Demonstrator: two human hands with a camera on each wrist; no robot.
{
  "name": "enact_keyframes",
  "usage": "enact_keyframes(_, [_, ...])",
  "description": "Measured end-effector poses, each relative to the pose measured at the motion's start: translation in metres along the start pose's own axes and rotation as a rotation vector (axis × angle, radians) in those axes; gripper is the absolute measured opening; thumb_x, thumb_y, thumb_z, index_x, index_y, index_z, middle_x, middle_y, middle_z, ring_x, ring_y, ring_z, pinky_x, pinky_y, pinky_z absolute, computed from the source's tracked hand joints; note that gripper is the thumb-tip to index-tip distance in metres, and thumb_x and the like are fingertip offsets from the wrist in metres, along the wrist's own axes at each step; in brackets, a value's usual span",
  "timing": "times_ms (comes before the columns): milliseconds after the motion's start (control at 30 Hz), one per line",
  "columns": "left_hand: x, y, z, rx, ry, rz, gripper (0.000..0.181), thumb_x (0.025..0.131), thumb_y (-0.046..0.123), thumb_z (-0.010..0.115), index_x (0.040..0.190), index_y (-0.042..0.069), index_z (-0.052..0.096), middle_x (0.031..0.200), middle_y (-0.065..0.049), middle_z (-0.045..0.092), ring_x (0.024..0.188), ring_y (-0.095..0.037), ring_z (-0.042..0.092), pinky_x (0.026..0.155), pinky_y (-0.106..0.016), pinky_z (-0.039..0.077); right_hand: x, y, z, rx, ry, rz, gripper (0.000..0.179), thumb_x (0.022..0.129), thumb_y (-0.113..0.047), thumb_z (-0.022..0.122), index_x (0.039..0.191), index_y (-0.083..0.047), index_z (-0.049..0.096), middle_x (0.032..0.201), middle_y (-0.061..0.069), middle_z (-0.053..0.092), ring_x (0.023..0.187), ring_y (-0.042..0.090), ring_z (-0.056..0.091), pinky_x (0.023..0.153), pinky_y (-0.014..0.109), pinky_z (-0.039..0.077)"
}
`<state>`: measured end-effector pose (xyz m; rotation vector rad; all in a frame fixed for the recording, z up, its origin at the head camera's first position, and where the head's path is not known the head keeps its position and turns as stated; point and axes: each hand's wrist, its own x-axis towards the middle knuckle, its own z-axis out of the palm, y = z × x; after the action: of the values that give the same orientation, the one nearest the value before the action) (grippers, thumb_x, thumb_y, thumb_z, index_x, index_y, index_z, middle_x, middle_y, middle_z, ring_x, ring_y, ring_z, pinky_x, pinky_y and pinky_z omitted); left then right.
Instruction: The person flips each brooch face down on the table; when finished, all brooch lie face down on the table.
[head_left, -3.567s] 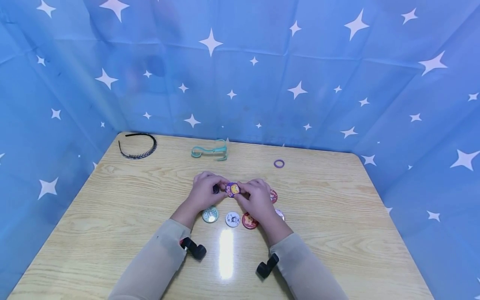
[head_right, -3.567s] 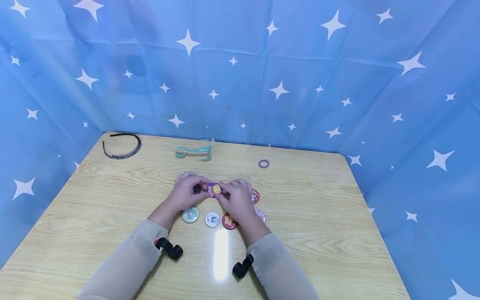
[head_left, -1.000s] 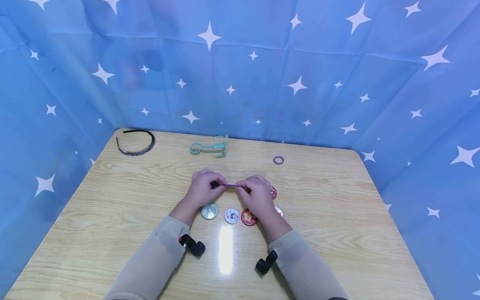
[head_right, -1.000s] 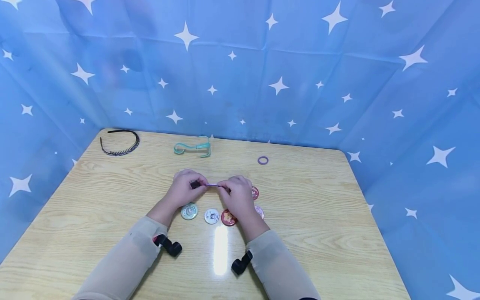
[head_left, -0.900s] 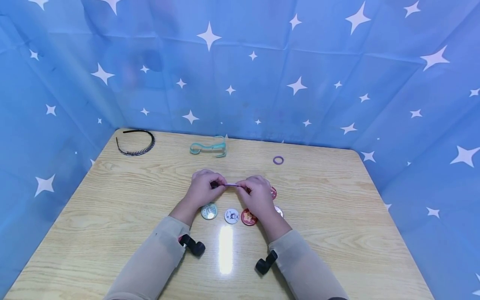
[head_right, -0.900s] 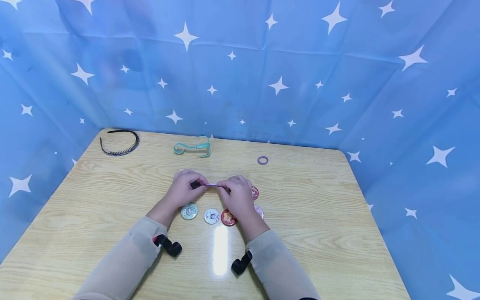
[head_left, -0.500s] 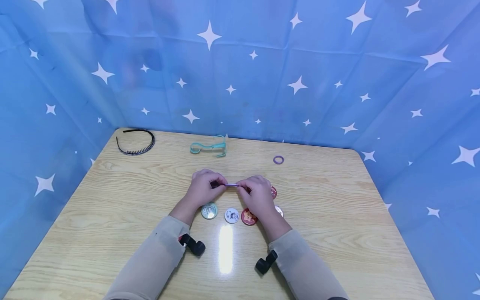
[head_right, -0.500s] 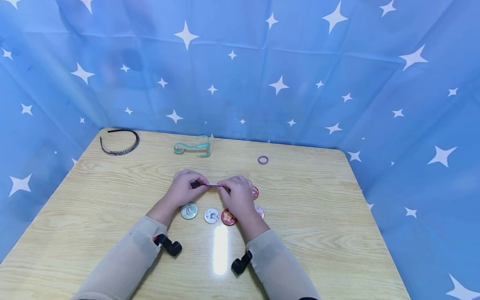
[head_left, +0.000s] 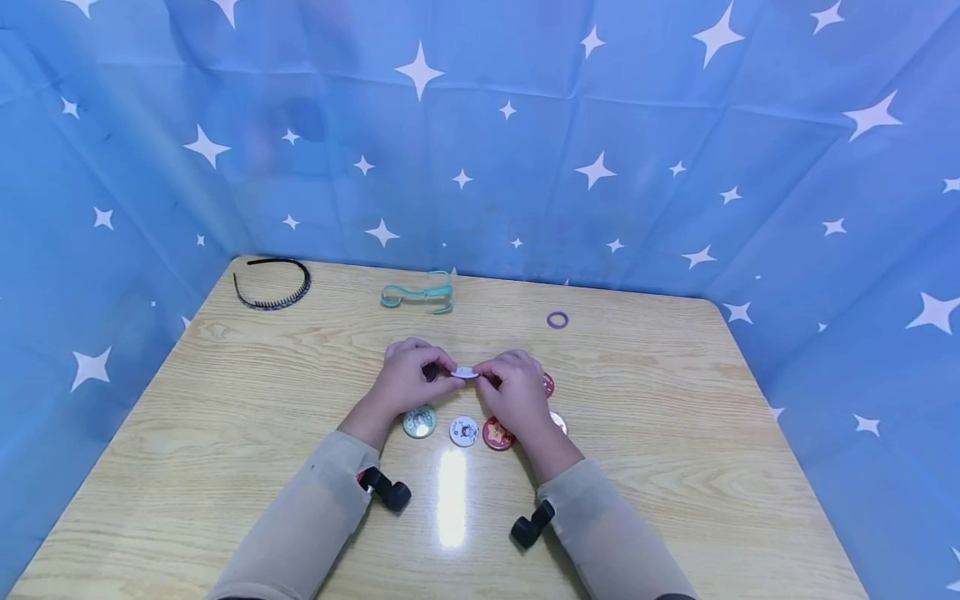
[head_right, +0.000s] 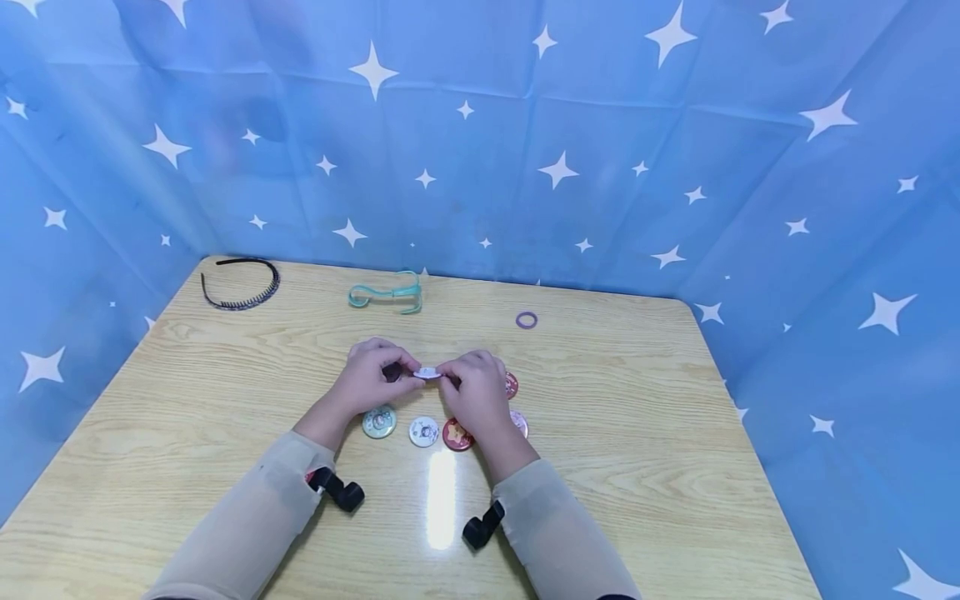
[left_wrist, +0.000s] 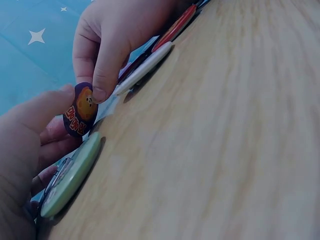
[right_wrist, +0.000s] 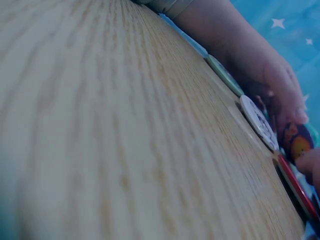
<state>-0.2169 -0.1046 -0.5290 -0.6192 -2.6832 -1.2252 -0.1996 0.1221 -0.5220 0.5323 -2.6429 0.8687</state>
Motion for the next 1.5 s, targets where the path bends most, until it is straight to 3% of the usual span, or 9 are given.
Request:
enact_keyframes(300, [0.000, -0.001, 0.001, 0.000, -0.017, -0.016, 0.021, 0.083, 0.039, 0.094, 0.092, 0.027, 0.079, 0.092, 0.014, 0.072, 0.107, -0.018, 0.055, 0.110, -0.053, 0.026, 0.000, 0.002, 0.000, 0.020, -0.021, -0.014, 0.014, 0.089, -0.010, 0.082, 0.099, -0.018, 0.085, 0.101, -0.005, 0.078, 0.113, 0.024, 0.063, 0.106, 0.051, 0.043])
enact_keyframes(633, [0.001, 0.002, 0.000, 0.012, -0.013, -0.011, 0.017, 0.084, 0.029, 0.095, 0.085, 0.026, 0.078, 0.092, 0.014, 0.073, 0.108, -0.019, 0.057, 0.112, -0.054, 0.027, 0.001, 0.004, -0.001, -0.026, -0.030, -0.145, 0.017, 0.090, -0.005, 0.075, 0.100, -0.013, 0.086, 0.107, -0.001, 0.081, 0.125, 0.035, 0.067, 0.114, 0.052, 0.042])
enact_keyframes(833, [0.001, 0.002, 0.000, 0.032, -0.021, -0.022, 0.017, 0.085, 0.029, 0.094, 0.088, 0.026, 0.078, 0.090, 0.014, 0.072, 0.109, -0.019, 0.057, 0.112, -0.052, 0.027, 0.000, 0.002, -0.002, -0.041, -0.045, -0.128, 0.017, 0.091, -0.007, 0.075, 0.102, -0.014, 0.086, 0.109, -0.002, 0.081, 0.126, 0.035, 0.066, 0.114, 0.052, 0.041])
enact_keyframes(1067, [0.001, 0.001, 0.001, 0.038, -0.018, -0.020, 0.016, 0.085, 0.029, 0.093, 0.091, 0.025, 0.079, 0.090, 0.013, 0.071, 0.109, -0.019, 0.057, 0.112, -0.054, 0.029, -0.002, -0.002, -0.005, -0.195, -0.066, -0.208, 0.017, 0.093, -0.013, 0.072, 0.103, -0.014, 0.085, 0.110, 0.000, 0.080, 0.125, 0.033, 0.065, 0.113, 0.055, 0.042])
enact_keyframes(1200, [0.001, 0.000, 0.001, 0.037, -0.016, -0.014, 0.015, 0.086, 0.030, 0.092, 0.091, 0.025, 0.079, 0.090, 0.013, 0.071, 0.108, -0.020, 0.057, 0.111, -0.053, 0.030, -0.002, -0.006, -0.008, -0.238, -0.044, -0.252, 0.015, 0.094, -0.014, 0.072, 0.102, -0.013, 0.084, 0.108, 0.002, 0.080, 0.123, 0.033, 0.066, 0.111, 0.058, 0.044])
enact_keyframes(1500, [0.001, -0.003, 0.003, 0.042, -0.011, -0.018, 0.015, 0.086, 0.031, 0.092, 0.090, 0.027, 0.078, 0.091, 0.014, 0.069, 0.107, -0.018, 0.056, 0.110, -0.052, 0.031, -0.004, -0.001, -0.015, -0.245, 0.044, -0.264, 0.017, 0.094, -0.019, 0.071, 0.102, -0.014, 0.084, 0.106, 0.003, 0.079, 0.119, 0.033, 0.067, 0.110, 0.054, 0.045])
